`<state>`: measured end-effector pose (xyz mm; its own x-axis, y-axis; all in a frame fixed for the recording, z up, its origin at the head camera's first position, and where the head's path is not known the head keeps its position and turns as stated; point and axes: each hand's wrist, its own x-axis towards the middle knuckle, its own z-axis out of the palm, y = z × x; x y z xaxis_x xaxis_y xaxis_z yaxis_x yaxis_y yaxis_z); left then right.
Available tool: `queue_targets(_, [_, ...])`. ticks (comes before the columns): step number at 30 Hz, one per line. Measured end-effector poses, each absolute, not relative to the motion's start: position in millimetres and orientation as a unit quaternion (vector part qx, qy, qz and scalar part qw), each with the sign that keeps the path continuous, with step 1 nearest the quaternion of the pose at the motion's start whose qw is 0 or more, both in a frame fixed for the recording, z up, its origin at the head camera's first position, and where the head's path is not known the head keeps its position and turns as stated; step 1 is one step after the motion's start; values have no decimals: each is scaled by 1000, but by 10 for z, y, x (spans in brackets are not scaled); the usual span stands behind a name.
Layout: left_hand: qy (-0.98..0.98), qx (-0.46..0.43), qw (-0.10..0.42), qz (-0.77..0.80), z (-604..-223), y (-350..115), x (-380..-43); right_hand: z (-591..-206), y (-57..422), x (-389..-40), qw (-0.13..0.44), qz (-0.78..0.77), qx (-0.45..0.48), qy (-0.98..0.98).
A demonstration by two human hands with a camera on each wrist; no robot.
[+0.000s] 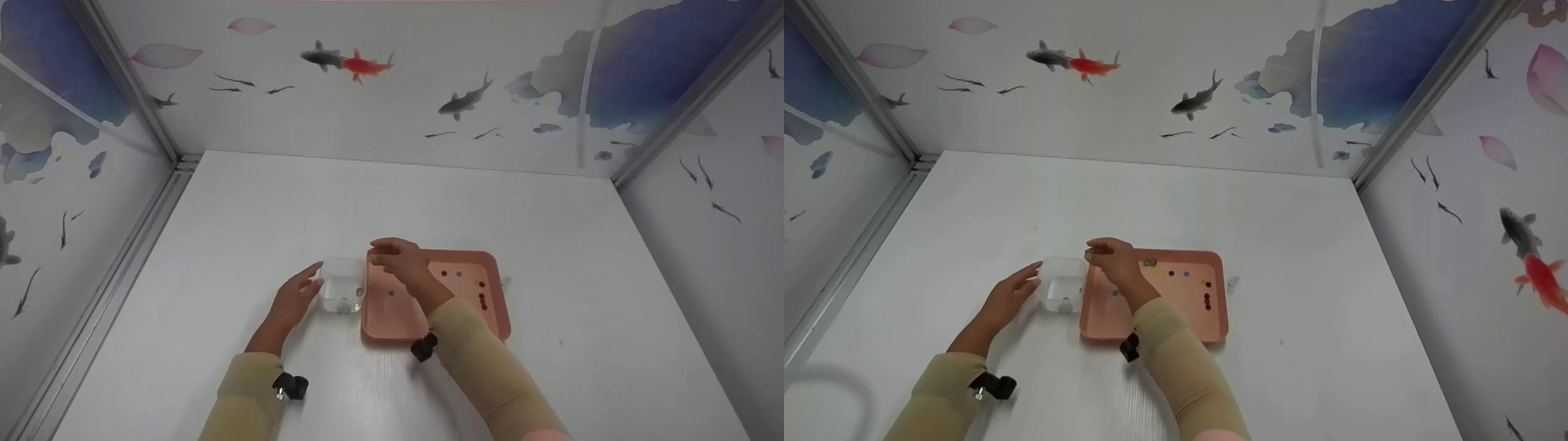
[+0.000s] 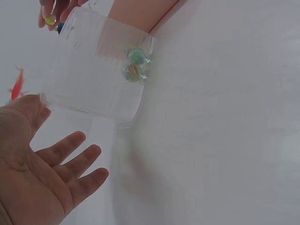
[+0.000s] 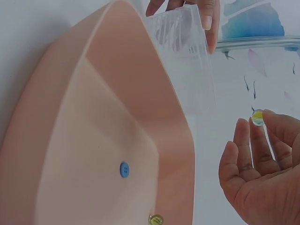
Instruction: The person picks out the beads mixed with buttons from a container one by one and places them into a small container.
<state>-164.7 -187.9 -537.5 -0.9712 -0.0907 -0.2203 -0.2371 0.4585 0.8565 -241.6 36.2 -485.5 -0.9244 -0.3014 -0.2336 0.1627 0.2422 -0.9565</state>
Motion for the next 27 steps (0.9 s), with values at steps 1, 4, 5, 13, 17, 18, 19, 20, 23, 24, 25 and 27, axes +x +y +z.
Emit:
queue_targets(1, [850, -96, 71, 512, -5376, -1879, -1647, -4851, 350, -2413, 188, -609, -48, 769])
queue_targets(4, [850, -94, 69, 513, -5380, -1880, -1648, -4829, 313, -2402, 189, -601, -55, 775])
queue_targets(5, [850, -94, 67, 513, -5381, -1880, -1648, -4820, 302, -2397, 190, -598, -58, 777])
queue_targets(13, [853, -95, 67, 510, -5387, -1880, -1647, -4785, 234, -2378, 197, -592, -85, 777])
queue_targets(17, [853, -92, 71, 508, -5373, -1874, -1644, -4773, 217, -2367, 199, -595, -101, 772])
queue_targets(18, [853, -91, 72, 508, -5367, -1873, -1643, -4771, 212, -2365, 199, -595, -109, 771])
queue_targets(19, [853, -91, 72, 508, -5364, -1872, -1645, -4767, 205, -2362, 200, -596, -114, 769])
queue_targets(20, [853, -91, 73, 508, -5362, -1870, -1646, -4765, 195, -2361, 200, -597, -122, 767])
queue_targets(23, [853, -94, 75, 508, -5354, -1869, -1649, -4756, 157, -2357, 198, -586, -137, 774])
queue_targets(24, [853, -96, 76, 507, -5353, -1869, -1651, -4754, 142, -2355, 196, -578, -140, 780])
queue_targets(25, [853, -98, 77, 507, -5353, -1868, -1653, -4751, 127, -2354, 195, -571, -142, 785])
queue_targets(27, [852, -100, 80, 507, -5352, -1867, -1657, -4746, 101, -2349, 194, -557, -144, 794])
